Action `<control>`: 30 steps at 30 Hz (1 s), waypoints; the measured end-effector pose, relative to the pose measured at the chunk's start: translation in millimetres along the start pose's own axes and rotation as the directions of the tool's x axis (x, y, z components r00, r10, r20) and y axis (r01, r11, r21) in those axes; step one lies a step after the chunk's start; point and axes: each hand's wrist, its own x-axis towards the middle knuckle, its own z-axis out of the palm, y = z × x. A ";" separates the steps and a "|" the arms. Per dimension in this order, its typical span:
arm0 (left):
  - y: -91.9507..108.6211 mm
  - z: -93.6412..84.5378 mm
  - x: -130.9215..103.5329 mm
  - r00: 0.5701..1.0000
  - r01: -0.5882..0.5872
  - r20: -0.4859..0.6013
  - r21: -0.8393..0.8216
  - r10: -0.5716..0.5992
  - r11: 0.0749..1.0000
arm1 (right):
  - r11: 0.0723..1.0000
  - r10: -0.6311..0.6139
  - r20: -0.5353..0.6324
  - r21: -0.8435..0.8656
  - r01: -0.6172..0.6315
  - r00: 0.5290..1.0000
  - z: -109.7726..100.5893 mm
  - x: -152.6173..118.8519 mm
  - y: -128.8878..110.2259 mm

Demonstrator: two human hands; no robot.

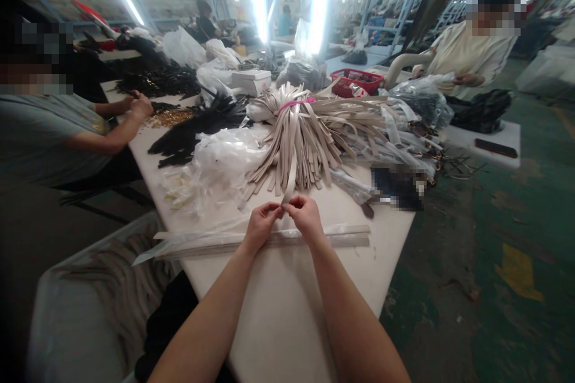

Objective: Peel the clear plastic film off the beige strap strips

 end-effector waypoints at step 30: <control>5.9 30.7 -8.8 0.935 -0.350 0.306 0.733 0.178 0.584 | 0.962 0.108 0.101 0.239 -0.129 0.989 -23.2 23.6 -22.1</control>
